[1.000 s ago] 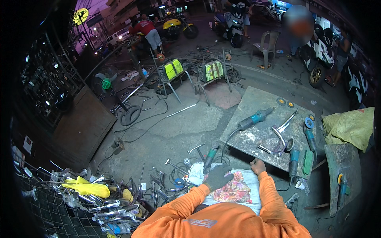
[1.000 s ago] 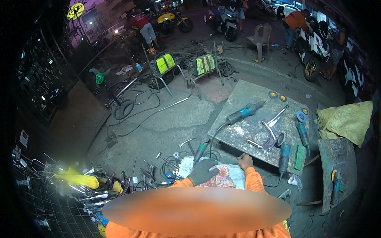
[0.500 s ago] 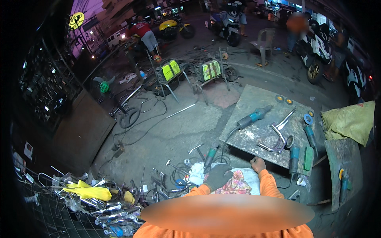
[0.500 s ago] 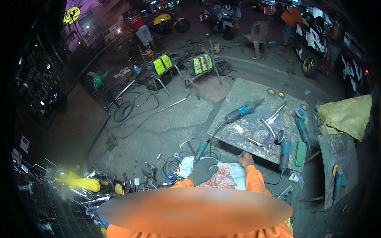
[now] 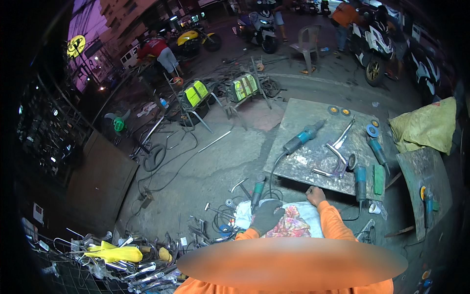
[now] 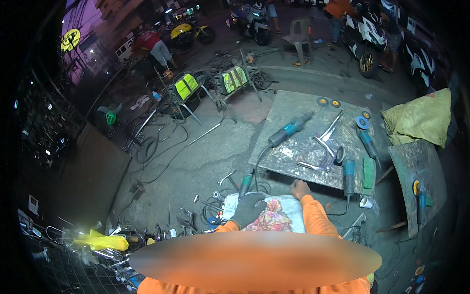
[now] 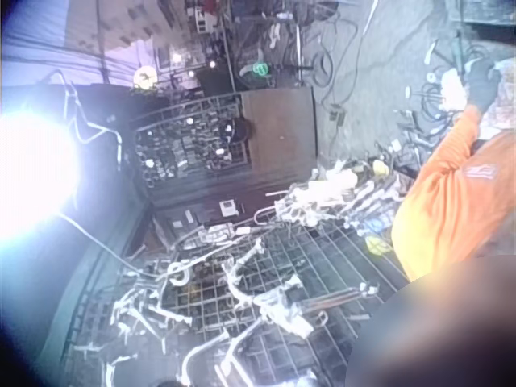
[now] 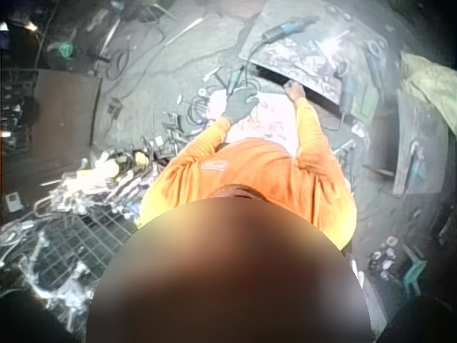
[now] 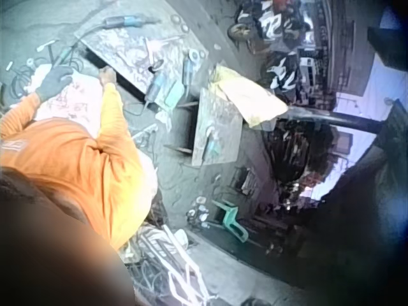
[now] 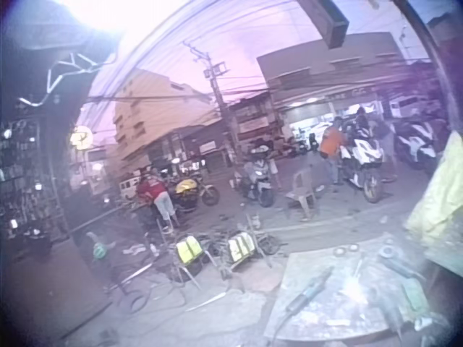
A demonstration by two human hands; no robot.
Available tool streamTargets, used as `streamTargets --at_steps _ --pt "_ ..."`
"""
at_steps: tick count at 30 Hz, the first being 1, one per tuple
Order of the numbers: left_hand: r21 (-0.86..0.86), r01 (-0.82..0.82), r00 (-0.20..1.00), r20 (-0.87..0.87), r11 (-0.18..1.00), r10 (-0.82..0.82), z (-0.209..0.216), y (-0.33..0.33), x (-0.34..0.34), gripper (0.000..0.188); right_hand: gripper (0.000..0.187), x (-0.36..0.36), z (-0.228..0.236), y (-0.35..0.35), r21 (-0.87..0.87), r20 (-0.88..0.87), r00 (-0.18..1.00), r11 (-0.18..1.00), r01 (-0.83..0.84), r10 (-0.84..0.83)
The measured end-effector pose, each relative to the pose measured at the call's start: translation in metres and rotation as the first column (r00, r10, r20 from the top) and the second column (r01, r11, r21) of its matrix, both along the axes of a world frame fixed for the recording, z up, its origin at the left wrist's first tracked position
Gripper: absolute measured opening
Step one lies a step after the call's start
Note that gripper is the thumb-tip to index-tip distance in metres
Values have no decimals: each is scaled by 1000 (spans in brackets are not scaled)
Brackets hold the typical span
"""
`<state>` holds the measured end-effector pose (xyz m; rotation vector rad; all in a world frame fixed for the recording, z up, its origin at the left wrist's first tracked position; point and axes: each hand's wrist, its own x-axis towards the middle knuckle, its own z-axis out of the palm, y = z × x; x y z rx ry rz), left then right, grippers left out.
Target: The person uses an angle grinder to smooth and polish a curved metal part on a workbench. They reposition the part several times to grind different sections and then place the finished piece on the table.
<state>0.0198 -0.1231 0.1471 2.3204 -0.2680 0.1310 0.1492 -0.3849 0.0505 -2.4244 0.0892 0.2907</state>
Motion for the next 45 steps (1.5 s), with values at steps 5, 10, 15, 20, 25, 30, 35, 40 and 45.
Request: streamTargets --at_steps 5,10,15,20,25,30,35,40,45 --pt "-21 -5 1000 2 1000 5 0 0 2 36 27 0 4 1 -3 -27 999 1000 21 -21" --pt "8 17 999 -29 1000 -16 5 0 2 35 28 -1 8 2 17 -49 999 1000 13 -13" --pt "-3 -1 1000 -19 1000 1 9 -1 1 34 29 -1 10 2 16 -49 999 1000 10 -9" --pt "-22 7 995 -96 1000 -9 13 -1 1 34 29 0 8 3 -7 -38 999 1000 13 -14" --pt "55 -6 989 147 998 -2 17 -2 -1 35 28 0 6 2 0 -42 999 1000 15 -15" --pt "36 47 999 -22 998 -46 14 -1 0 35 27 0 6 2 -14 -21 1000 1000 -5 5" --pt "-36 16 1000 -15 999 -16 9 -2 1 34 27 0 9 2 14 -41 999 1000 13 -13" --pt "-17 20 1000 -22 1000 -20 12 -1 -1 36 26 -2 7 2 5 1 1000 1000 21 -21" --pt "-14 -7 999 -43 1000 6 15 -1 -3 38 27 3 -1 0 -24 3 1000 1000 -7 7"
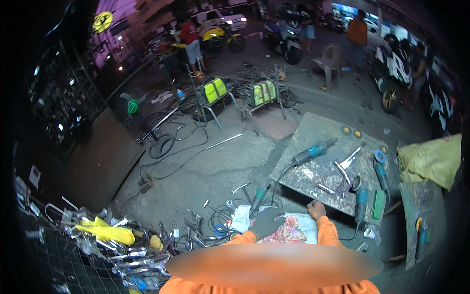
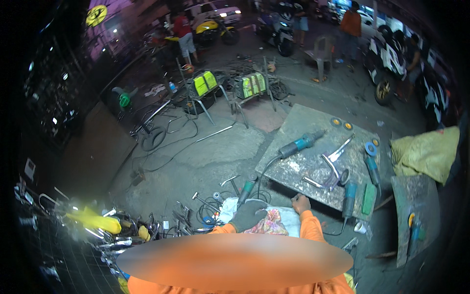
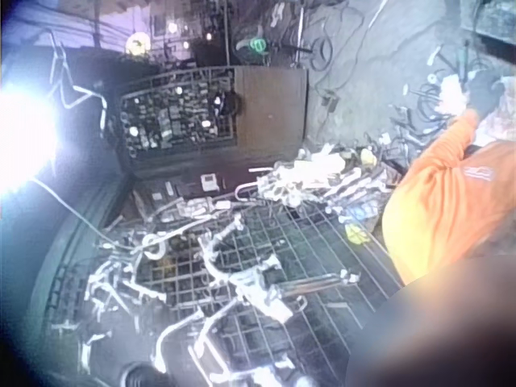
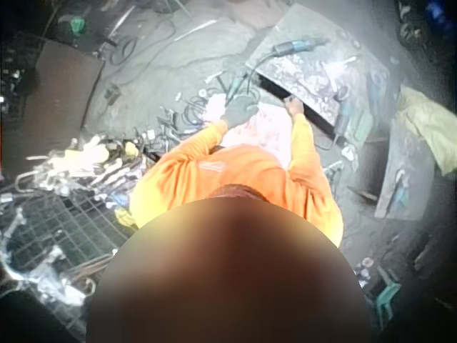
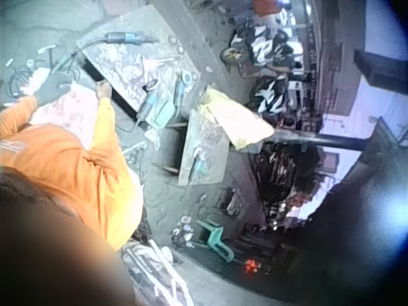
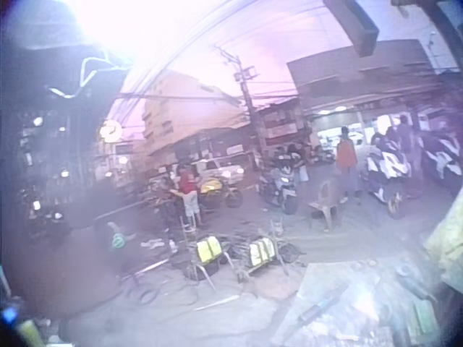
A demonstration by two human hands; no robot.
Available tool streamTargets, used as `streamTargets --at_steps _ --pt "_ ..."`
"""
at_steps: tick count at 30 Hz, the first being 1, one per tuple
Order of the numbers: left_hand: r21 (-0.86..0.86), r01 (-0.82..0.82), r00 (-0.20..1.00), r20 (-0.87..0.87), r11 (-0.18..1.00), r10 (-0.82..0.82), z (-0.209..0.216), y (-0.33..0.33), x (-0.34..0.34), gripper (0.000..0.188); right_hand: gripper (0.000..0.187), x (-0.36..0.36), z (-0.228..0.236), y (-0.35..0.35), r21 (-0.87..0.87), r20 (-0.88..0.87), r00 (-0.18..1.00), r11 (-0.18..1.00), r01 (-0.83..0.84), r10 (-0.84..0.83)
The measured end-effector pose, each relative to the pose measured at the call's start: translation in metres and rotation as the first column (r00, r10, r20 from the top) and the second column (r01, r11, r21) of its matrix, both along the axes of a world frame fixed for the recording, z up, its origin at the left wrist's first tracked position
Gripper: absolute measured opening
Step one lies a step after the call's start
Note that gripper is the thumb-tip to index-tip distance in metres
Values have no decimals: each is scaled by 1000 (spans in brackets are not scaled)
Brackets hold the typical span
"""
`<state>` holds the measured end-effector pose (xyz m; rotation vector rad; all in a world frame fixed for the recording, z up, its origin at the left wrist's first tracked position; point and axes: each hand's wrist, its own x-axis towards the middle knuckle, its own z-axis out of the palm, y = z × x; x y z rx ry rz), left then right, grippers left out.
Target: The person uses an angle grinder to smooth and polish a curved metal part on a workbench. They reposition the part several times to grind different sections and then place the finished piece on the table.
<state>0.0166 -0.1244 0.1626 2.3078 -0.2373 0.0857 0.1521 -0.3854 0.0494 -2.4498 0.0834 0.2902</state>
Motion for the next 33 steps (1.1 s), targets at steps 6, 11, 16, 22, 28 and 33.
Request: streamTargets --at_steps 6,11,16,22,28,33 --pt "66 14 999 -39 998 -11 9 2 -2 41 31 7 -7 -5 14 -8 1000 999 -29 30" --pt "67 12 999 -52 998 -8 4 2 -2 42 30 5 -9 -8 51 55 997 998 -47 45" --pt "37 3 1000 -16 999 -2 2 3 -3 40 27 2 -4 -8 58 30 999 998 -39 37" --pt "48 0 999 -36 999 2 6 3 -2 41 27 3 -6 -5 33 86 996 999 -22 19" --pt "36 0 1000 -26 999 1 -2 3 -1 39 27 6 -12 -8 57 29 999 998 -35 34" --pt "43 -28 999 -32 999 29 1 2 -1 41 27 4 -10 -7 42 47 999 999 -26 24"
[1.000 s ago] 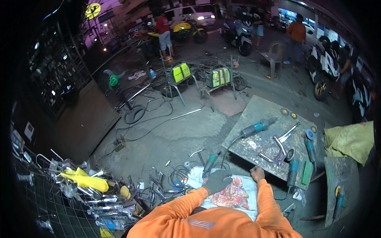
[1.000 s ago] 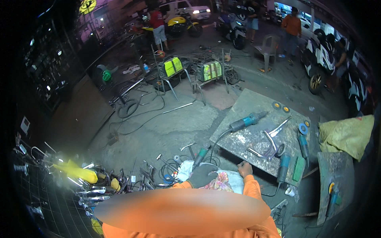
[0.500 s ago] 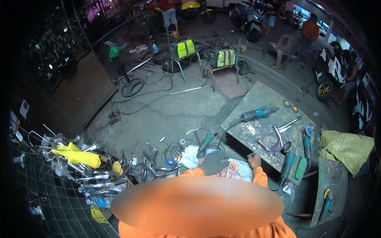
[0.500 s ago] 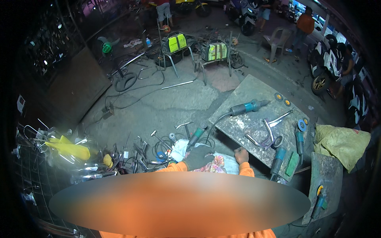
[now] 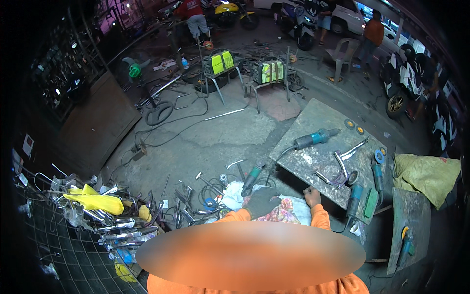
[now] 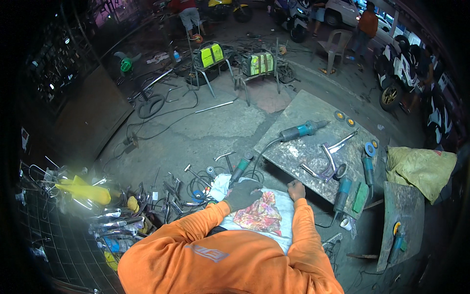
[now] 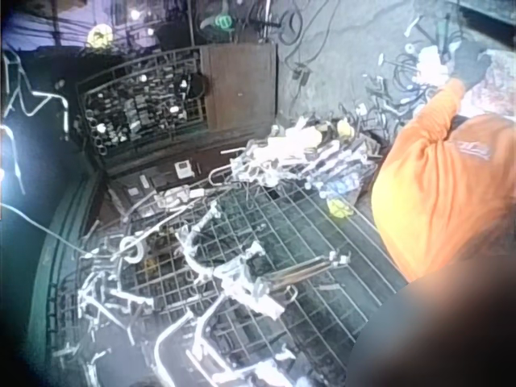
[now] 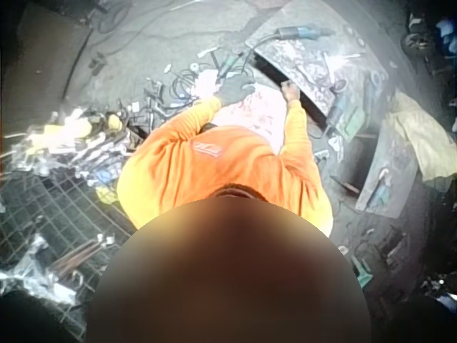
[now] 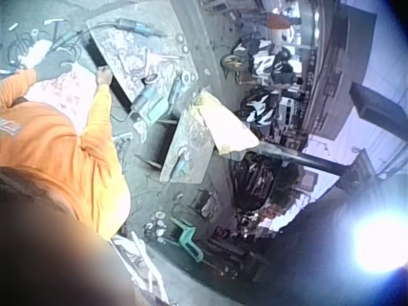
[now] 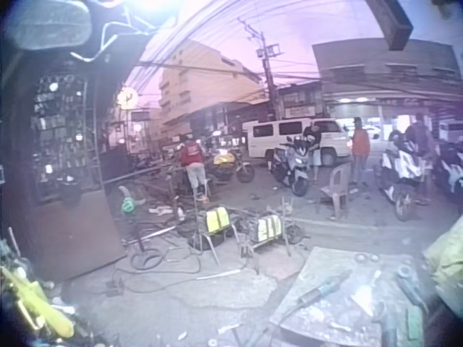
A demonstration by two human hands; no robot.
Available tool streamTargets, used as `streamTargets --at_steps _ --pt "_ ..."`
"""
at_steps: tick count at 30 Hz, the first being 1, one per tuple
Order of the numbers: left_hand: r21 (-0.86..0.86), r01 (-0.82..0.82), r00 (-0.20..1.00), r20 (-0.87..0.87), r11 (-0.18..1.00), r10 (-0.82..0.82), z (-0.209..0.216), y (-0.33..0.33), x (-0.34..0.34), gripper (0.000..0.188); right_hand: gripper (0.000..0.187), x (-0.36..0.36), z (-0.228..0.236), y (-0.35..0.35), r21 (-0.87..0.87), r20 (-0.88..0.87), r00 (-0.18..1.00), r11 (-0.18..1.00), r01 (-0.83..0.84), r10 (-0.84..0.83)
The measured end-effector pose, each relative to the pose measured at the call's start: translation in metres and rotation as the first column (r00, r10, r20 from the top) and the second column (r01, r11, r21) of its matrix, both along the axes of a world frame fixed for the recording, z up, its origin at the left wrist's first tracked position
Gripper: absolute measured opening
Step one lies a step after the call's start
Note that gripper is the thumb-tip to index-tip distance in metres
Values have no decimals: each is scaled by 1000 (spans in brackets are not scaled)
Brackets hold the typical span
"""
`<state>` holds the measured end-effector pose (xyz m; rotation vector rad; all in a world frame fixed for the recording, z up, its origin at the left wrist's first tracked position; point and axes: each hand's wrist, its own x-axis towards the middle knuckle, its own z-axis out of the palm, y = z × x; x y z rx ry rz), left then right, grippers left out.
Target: The person uses an angle grinder to smooth and polish a curved metal part on a workbench. They reposition the part several times to grind different sections and then place the finished piece on the table.
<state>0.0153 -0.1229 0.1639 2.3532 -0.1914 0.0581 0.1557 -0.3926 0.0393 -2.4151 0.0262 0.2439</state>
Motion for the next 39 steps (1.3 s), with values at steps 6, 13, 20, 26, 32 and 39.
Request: streamTargets --at_steps 6,13,20,26,32,39 --pt "-143 -86 995 -66 986 77 6 -1 -1 46 27 -3 3 3 -1 29 1000 1000 1 -1" --pt "-69 -59 998 -16 996 58 2 0 2 43 28 -1 7 3 -16 -23 1000 1000 10 -10" --pt "-108 -85 985 -157 990 67 -2 3 7 46 27 -5 8 4 9 -10 1000 1000 23 -23" --pt "62 21 986 163 998 -31 -19 2 9 47 31 -6 19 6 -12 -116 993 1000 5 -7" --pt "-4 11 1000 11 1000 -11 -13 1 10 45 33 -5 19 9 -45 -113 993 999 22 -27" --pt "-5 -1 998 66 1000 1 -16 1 9 42 33 -4 16 8 -9 -117 993 1000 12 -13"
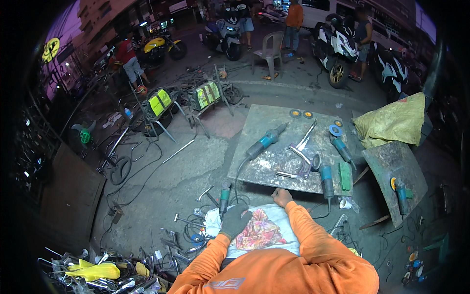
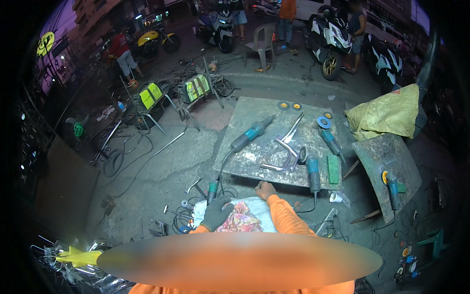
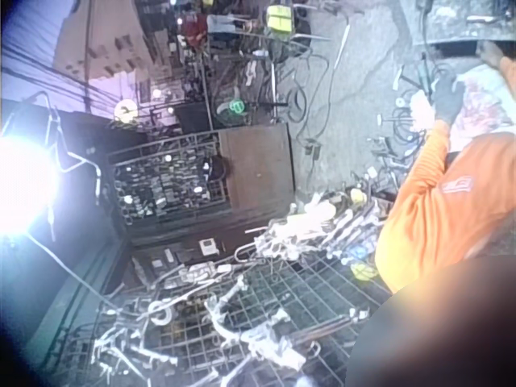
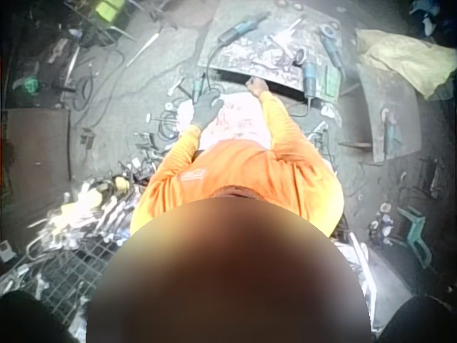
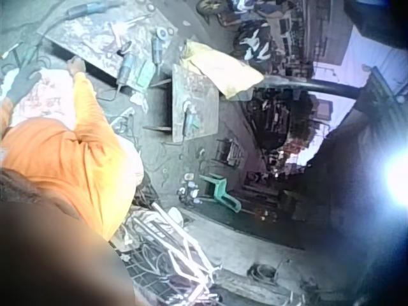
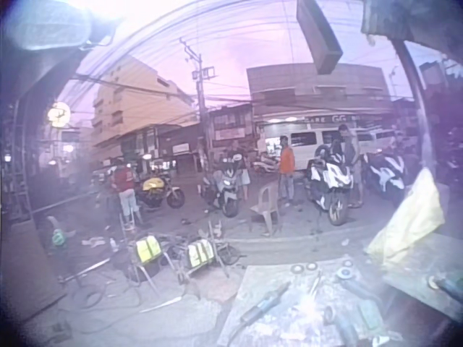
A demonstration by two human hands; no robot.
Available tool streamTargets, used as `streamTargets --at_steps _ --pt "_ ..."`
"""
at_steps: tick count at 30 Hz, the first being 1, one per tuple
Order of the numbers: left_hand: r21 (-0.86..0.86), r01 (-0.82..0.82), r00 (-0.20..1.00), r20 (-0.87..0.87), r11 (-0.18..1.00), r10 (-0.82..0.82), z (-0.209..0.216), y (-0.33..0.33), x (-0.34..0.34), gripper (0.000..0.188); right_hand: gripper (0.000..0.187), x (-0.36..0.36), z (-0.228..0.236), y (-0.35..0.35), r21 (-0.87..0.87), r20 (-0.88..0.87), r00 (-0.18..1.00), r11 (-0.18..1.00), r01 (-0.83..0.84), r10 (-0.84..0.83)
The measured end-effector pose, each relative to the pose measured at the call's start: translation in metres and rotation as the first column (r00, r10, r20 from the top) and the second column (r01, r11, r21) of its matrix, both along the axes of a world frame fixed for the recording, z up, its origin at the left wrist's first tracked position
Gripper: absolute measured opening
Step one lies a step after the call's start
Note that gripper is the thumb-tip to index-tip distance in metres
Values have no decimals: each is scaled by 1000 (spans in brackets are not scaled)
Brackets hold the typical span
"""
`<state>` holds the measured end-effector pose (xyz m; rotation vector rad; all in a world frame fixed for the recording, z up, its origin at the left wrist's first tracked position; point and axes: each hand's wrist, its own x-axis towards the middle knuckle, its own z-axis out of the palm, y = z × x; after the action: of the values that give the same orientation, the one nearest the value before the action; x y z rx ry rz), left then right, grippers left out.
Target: The person uses an angle grinder to smooth and polish a curved metal part on a workbench. They reposition the part several times to grind different sections and then place the finished piece on the table.
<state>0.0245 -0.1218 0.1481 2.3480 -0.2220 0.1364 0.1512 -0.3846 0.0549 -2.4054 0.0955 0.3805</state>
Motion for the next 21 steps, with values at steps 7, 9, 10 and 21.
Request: streamTargets --at_steps 7,9,10,21 --pt "-25 -2 998 -59 1000 1 -10 3 2 38 33 -2 10 2 -23 -23 1000 1000 20 -20" --pt "-22 1 997 -76 1000 -3 -7 2 2 38 32 -2 11 2 -23 -24 999 1000 20 -21" --pt "-24 1 997 -75 1000 -3 -5 2 2 39 32 -2 10 2 -23 -21 1000 1000 20 -20" --pt "123 43 987 -162 991 -23 16 -2 0 64 32 -2 5 1 -16 6 1000 1000 13 -13"
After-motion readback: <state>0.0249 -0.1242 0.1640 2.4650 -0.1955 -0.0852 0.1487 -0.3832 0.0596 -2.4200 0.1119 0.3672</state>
